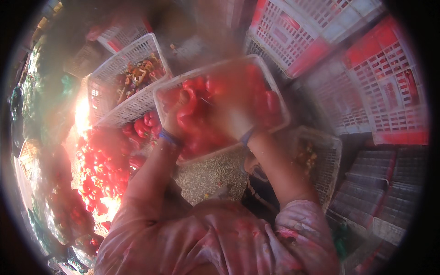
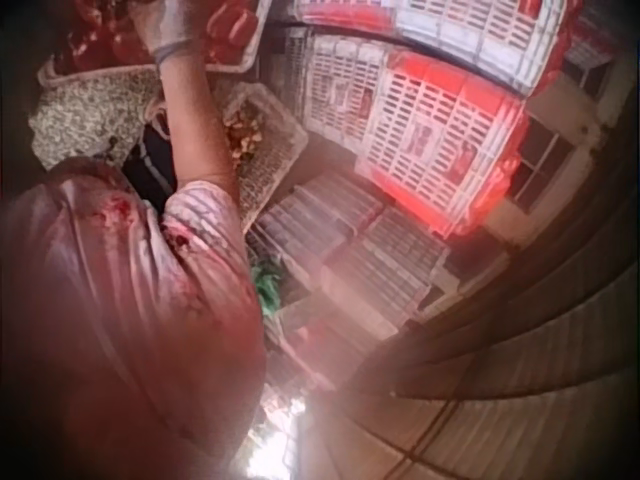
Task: The person cuts open red peppers with a curved knife, removes the seeds and cores by hand, and places the cleaned peppers and the discarded cores into separate plastic crates.
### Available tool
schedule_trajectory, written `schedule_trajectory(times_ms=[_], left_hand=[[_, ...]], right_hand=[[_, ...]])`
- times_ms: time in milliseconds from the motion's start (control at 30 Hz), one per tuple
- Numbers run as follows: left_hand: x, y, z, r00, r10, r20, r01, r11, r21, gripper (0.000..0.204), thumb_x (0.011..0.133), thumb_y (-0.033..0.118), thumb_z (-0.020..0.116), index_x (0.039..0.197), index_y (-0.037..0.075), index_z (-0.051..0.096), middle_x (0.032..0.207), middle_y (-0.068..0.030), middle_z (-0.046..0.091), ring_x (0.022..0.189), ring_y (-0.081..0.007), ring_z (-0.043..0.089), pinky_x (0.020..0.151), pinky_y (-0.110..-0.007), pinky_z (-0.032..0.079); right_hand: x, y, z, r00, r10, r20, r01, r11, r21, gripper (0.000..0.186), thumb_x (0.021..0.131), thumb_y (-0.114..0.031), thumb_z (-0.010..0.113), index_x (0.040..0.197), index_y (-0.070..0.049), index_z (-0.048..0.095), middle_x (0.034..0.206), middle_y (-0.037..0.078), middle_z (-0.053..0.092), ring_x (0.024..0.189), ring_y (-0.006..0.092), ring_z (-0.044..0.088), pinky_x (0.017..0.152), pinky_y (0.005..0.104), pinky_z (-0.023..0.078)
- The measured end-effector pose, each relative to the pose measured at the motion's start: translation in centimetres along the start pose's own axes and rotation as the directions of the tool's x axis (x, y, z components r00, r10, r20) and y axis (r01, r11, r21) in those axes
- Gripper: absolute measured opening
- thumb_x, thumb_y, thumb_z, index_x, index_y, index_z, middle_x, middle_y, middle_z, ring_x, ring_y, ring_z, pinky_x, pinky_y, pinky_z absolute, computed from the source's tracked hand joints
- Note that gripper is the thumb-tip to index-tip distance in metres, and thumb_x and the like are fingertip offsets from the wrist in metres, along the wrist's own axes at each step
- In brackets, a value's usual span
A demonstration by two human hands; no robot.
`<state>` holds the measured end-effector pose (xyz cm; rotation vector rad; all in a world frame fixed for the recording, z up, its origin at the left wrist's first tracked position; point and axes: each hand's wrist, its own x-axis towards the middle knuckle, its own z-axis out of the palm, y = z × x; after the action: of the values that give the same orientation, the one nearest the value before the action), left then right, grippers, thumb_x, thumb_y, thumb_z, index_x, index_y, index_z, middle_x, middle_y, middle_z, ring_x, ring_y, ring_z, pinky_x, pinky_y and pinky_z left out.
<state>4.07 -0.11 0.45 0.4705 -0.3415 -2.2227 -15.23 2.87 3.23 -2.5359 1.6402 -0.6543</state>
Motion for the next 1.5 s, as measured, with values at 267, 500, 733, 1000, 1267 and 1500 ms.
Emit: schedule_trajectory(times_ms=[267, 500, 733, 1000, 1267, 1500], left_hand=[[-1.9, -1.2, 4.3, 0.986, 0.073, -0.147, -0.071, 0.997, 0.022, 0.045, 0.09, 0.034, 0.062, 0.121, 0.002, 0.054, 0.109, -0.0124, 0.062, 0.098, -0.0279, 0.062, 0.088, -0.044, 0.05], [-1.7, -3.5, 2.9, 0.936, -0.232, 0.264, 0.33, 0.841, -0.43, 0.052, 0.083, 0.034, 0.071, 0.123, 0.006, 0.054, 0.115, -0.0135, 0.061, 0.109, -0.0301, 0.057, 0.098, -0.049, 0.044], [-3.6, -1.3, 6.2, 0.96, -0.132, 0.246, 0.219, 0.904, -0.367, 0.048, 0.084, 0.035, 0.07, 0.122, 0.009, 0.055, 0.112, -0.0117, 0.062, 0.11, -0.0284, 0.058, 0.098, -0.049, 0.044], [0.4, 0.6, 1.6, 0.816, 0.446, -0.369, -0.232, 0.836, 0.498, 0.038, 0.093, 0.038, 0.059, 0.111, 0.004, 0.059, 0.098, -0.0076, 0.065, 0.081, -0.0202, 0.063, 0.062, -0.038, 0.055], [-0.7, 9.4, -1.8, 0.684, 0.638, -0.355, -0.603, 0.768, 0.218, 0.026, 0.096, 0.035, 0.054, 0.107, 0.012, 0.057, 0.088, -0.0008, 0.058, 0.074, -0.0122, 0.054, 0.061, -0.027, 0.047], [-4.1, 13.6, -5.0, 0.451, 0.793, -0.41, -0.574, 0.61, 0.547, 0.04, 0.084, 0.035, 0.062, 0.114, 0.012, 0.049, 0.094, -0.0025, 0.061, 0.066, -0.013, 0.055, 0.051, -0.025, 0.042]], right_hand=[[-6.5, 3.9, -7.7, 0.988, 0.146, -0.052, -0.155, 0.914, -0.375, 0.023, 0.075, -0.011, 0.066, 0.097, -0.006, 0.062, 0.08, 0.012, 0.063, 0.072, 0.0238, 0.064, 0.064, 0.0336, 0.05], [-12.1, 7.1, -12.7, 0.617, 0.75, 0.238, -0.784, 0.558, 0.272, 0.061, 0.082, -0.042, 0.067, 0.129, -0.004, 0.055, 0.106, 0.01, 0.066, 0.087, 0.0171, 0.066, 0.053, 0.0256, 0.047], [-6.6, 1.5, -2.3, 0.684, 0.454, 0.57, -0.651, 0.029, 0.758, 0.036, 0.085, -0.039, 0.066, 0.101, -0.008, 0.061, 0.075, 0.001, 0.06, 0.053, 0.0091, 0.052, 0.046, 0.0214, 0.038], [-5.6, 0.0, 4.8, 0.727, 0.597, 0.339, -0.597, 0.306, 0.742, 0.023, 0.092, -0.025, 0.055, 0.087, -0.004, 0.064, 0.07, 0.004, 0.06, 0.054, 0.0125, 0.055, 0.049, 0.0289, 0.045], [-1.8, 3.7, 2.3, 0.916, 0.395, -0.069, -0.357, 0.882, 0.309, 0.028, 0.077, -0.017, 0.067, 0.098, 0.002, 0.065, 0.086, 0.014, 0.068, 0.076, 0.0219, 0.067, 0.066, 0.0336, 0.051], [11.8, -0.8, 7.7, 0.985, -0.147, -0.091, 0.153, 0.986, 0.066, 0.03, 0.077, -0.02, 0.069, 0.106, -0.012, 0.064, 0.094, 0.014, 0.064, 0.084, 0.0337, 0.062, 0.072, 0.0388, 0.051]])
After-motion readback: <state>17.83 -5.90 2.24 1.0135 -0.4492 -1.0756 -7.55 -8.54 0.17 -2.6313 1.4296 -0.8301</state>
